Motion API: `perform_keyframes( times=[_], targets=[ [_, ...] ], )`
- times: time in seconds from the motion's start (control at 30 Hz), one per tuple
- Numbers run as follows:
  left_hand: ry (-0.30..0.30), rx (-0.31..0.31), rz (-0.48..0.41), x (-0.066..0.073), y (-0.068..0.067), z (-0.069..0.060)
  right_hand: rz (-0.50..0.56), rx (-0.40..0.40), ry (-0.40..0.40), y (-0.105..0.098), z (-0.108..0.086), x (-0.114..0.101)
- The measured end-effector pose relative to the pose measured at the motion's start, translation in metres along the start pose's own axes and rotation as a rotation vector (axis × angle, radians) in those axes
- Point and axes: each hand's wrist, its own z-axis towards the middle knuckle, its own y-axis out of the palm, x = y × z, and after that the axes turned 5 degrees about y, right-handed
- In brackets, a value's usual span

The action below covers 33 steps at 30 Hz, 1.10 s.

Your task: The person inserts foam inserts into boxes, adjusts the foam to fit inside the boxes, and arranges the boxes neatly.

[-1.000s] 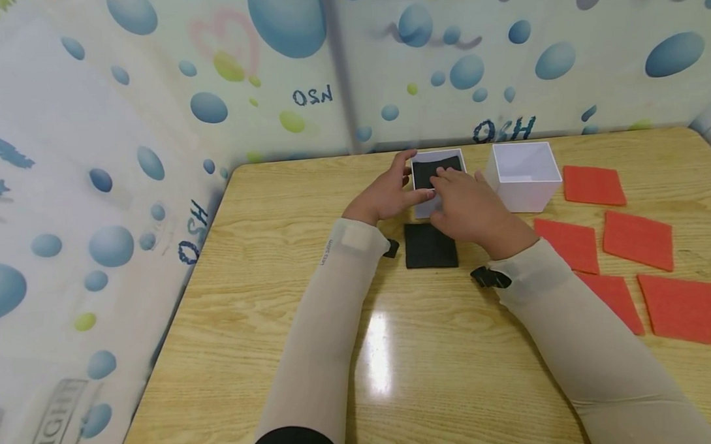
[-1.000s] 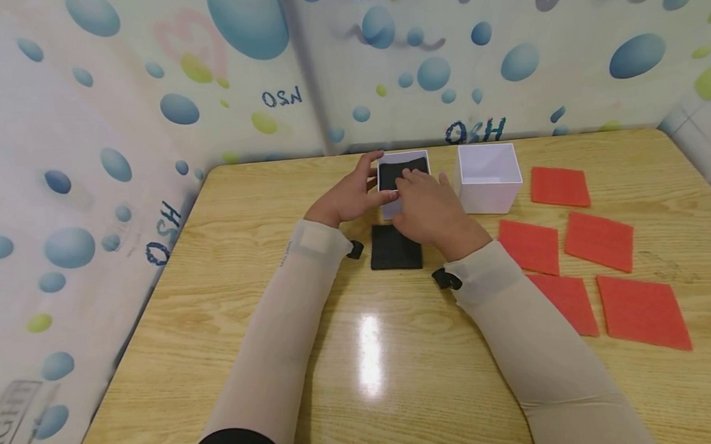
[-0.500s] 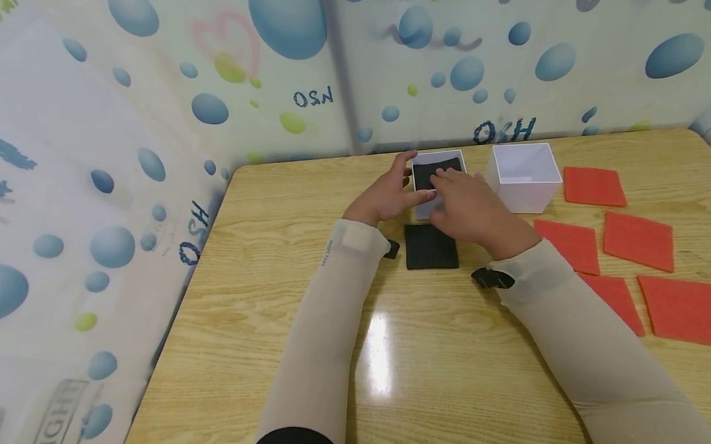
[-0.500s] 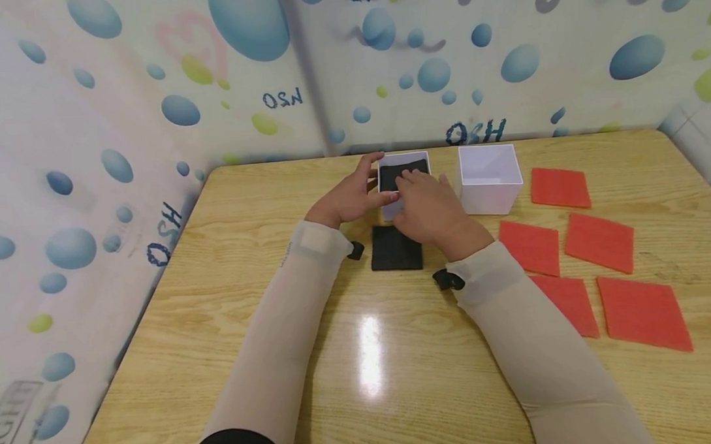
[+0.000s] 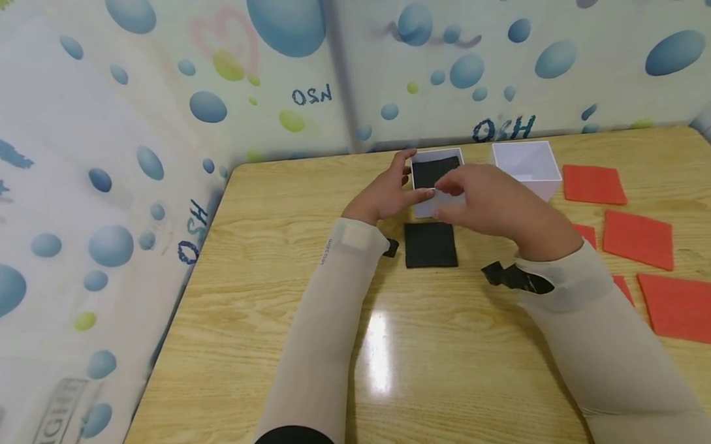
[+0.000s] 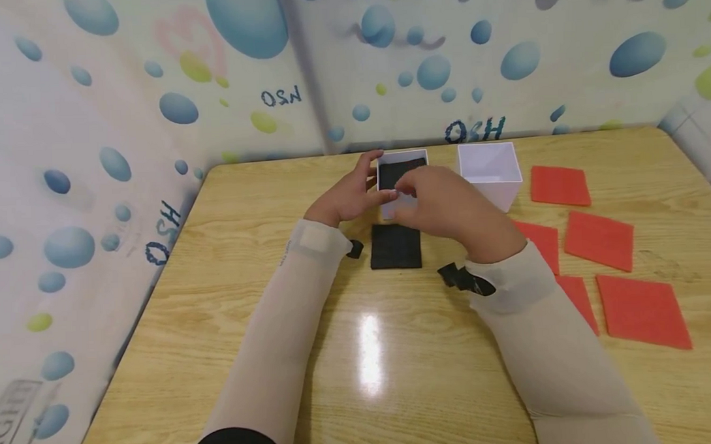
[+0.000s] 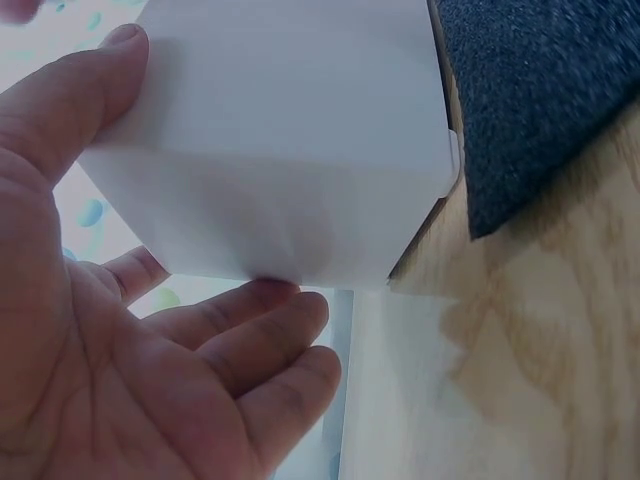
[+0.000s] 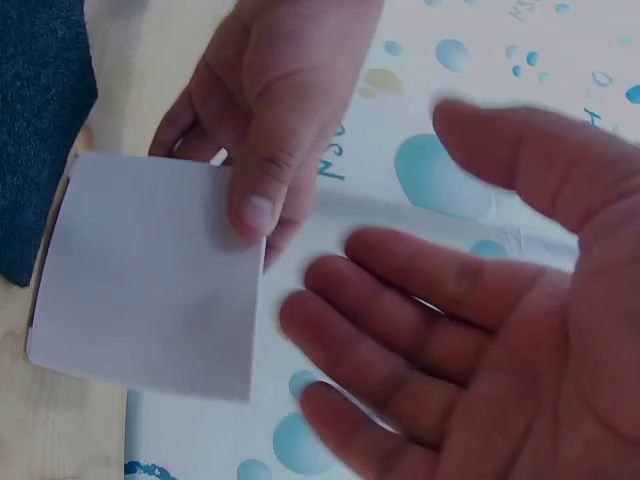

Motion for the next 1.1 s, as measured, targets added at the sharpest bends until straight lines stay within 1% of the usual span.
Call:
perform_keyframes(
  times=[0.07,0.2,0.27,0.37,0.5,0.6,0.7,0.93,1.1],
  targets=[
    [-0.003,0.001,-0.005,0.000,0.000,0.001,0.012,-0.065,0.006,-0.001,0.000,0.002],
    [0.005,0.005,-0.022,-0.002,0.000,0.001,-0.015,-0.185,0.014,0.002,0.003,0.007],
    [0.006,0.006,-0.024,-0.002,0.000,0.001,-0.033,-0.217,0.012,0.006,0.006,0.011],
    [0.014,0.005,-0.026,-0.002,0.000,0.000,-0.053,-0.241,0.002,0.014,0.012,0.016],
    [0.016,0.005,-0.022,-0.002,0.001,0.000,-0.115,-0.256,0.020,0.024,0.018,0.019],
    [0.015,0.005,-0.022,-0.001,0.001,0.000,-0.159,-0.257,0.056,0.032,0.022,0.018],
    [0.021,0.005,-0.025,-0.002,0.001,0.001,-0.175,-0.251,0.078,0.038,0.025,0.018],
    [0.045,0.006,-0.026,-0.002,0.000,0.001,-0.213,-0.227,0.085,0.047,0.027,0.019],
    [0.035,0.006,-0.015,-0.002,-0.001,0.001,-0.253,-0.202,0.079,0.053,0.024,0.016]
  ],
)
